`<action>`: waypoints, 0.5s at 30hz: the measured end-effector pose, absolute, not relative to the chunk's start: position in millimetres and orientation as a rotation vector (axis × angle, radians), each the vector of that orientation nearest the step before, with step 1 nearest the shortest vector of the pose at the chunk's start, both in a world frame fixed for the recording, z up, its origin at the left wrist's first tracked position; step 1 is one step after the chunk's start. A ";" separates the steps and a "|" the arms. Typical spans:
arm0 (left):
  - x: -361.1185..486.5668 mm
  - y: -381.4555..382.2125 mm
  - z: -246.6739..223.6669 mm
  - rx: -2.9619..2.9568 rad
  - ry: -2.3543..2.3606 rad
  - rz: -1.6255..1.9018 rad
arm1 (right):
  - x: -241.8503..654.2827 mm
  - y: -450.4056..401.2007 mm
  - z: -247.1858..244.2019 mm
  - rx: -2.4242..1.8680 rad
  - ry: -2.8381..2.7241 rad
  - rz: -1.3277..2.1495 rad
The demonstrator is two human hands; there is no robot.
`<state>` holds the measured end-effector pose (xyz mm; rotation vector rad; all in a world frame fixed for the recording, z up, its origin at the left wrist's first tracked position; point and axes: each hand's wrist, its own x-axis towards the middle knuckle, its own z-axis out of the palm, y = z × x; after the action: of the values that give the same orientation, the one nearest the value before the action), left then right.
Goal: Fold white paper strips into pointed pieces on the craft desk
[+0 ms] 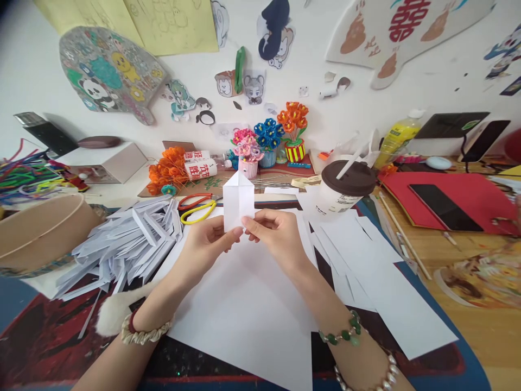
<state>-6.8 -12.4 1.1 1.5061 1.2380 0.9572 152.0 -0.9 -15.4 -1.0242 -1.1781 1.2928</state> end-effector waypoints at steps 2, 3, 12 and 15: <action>-7.3 -12.2 3.7 1.506 1.221 0.922 | 152.7 -1.1 -15.2 -1.033 -1.184 1.293; -7.5 -12.2 4.9 1.506 1.212 0.918 | 153.0 -1.2 -15.0 -1.034 -1.186 1.299; -7.3 -13.0 4.9 1.476 1.216 1.005 | 155.5 -0.3 -12.8 -0.997 -1.210 1.415; -8.1 -12.1 3.8 1.529 1.205 0.979 | 157.1 0.2 -12.0 -1.013 -1.232 1.398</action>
<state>-8.1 -12.1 3.8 1.5290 1.2055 0.9789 157.1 0.2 -12.0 -1.0128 -1.2324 1.3980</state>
